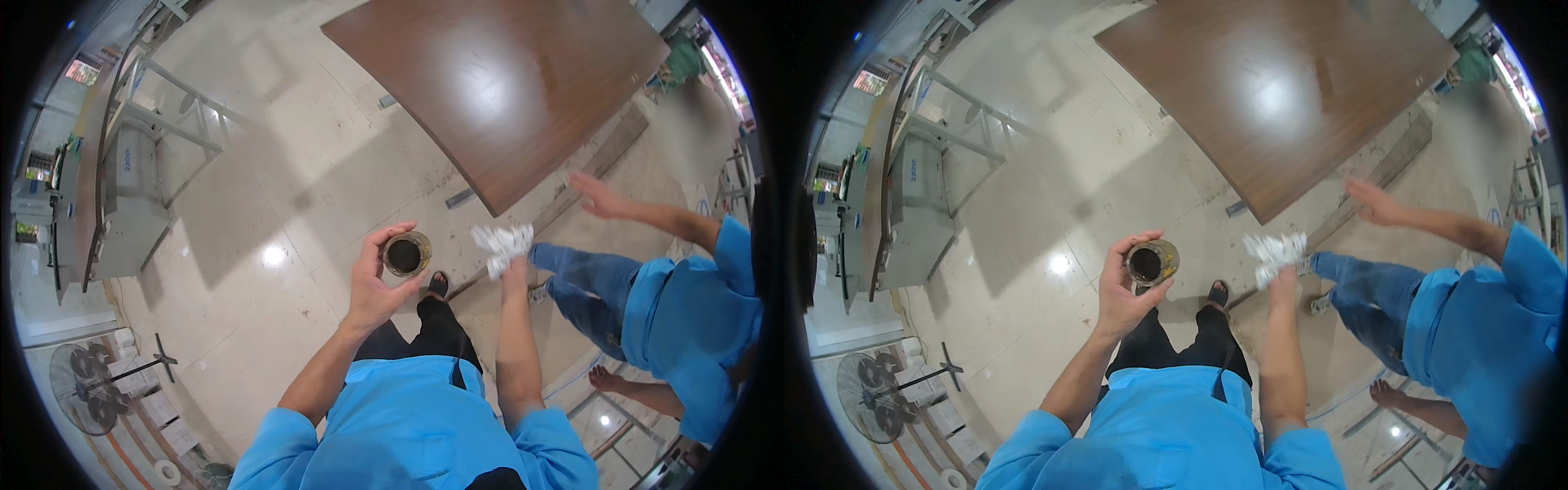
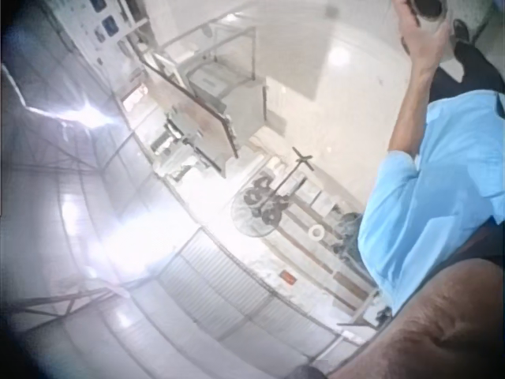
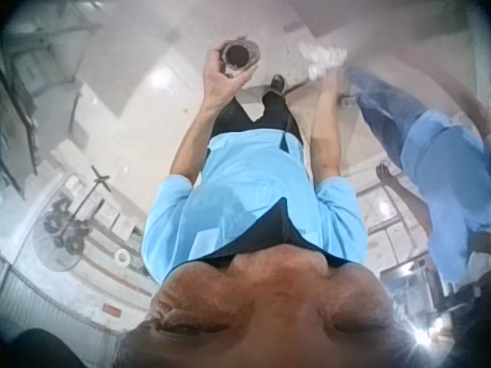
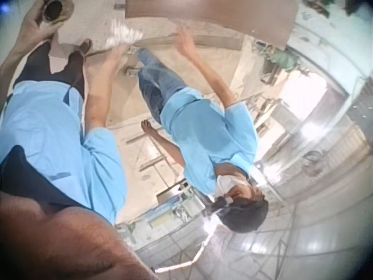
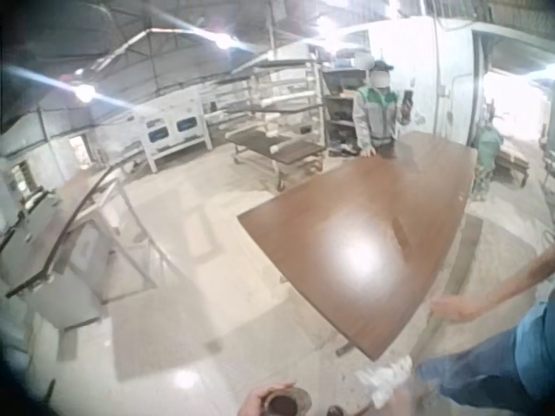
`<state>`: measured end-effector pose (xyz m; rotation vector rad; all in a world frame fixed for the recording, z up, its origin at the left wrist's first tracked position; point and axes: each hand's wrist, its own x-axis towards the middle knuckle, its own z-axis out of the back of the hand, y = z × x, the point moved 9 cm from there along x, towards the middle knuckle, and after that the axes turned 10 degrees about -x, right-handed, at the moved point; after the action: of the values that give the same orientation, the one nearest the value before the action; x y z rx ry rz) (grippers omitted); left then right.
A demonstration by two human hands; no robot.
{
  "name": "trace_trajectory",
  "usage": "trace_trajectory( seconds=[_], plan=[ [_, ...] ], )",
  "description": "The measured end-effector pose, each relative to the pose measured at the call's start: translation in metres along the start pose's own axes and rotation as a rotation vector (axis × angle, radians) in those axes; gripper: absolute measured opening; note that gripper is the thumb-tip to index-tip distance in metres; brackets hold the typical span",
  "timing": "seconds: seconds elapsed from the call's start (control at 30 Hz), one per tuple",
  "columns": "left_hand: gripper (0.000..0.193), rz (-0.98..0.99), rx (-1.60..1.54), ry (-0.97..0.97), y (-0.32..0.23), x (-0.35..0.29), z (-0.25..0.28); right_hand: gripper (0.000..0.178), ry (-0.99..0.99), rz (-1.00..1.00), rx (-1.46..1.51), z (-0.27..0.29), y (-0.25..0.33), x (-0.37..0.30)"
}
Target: The person applies a liquid finish to a large wooden tabletop using a cloth and a small container. They repeatedly dip the cloth into the container and wipe the surface, then pass the container to a coworker. The person later lifts and repositions the tabletop with assistance.
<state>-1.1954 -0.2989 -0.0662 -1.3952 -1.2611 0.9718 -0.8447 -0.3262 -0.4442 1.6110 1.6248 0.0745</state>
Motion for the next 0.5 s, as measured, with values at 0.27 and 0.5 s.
trace_trajectory(
  seconds=[0.27,0.5],
  plan=[
    [0.062,0.005,0.105,-0.057,-0.015,0.023,0.087,0.021,-0.849,0.048,-2.068,0.120,0.067,-0.215],
    [0.065,-0.074,0.070,0.037,-0.032,0.014,0.133,0.018,-1.414,0.620,-1.709,0.101,0.069,-0.395]
  ],
)
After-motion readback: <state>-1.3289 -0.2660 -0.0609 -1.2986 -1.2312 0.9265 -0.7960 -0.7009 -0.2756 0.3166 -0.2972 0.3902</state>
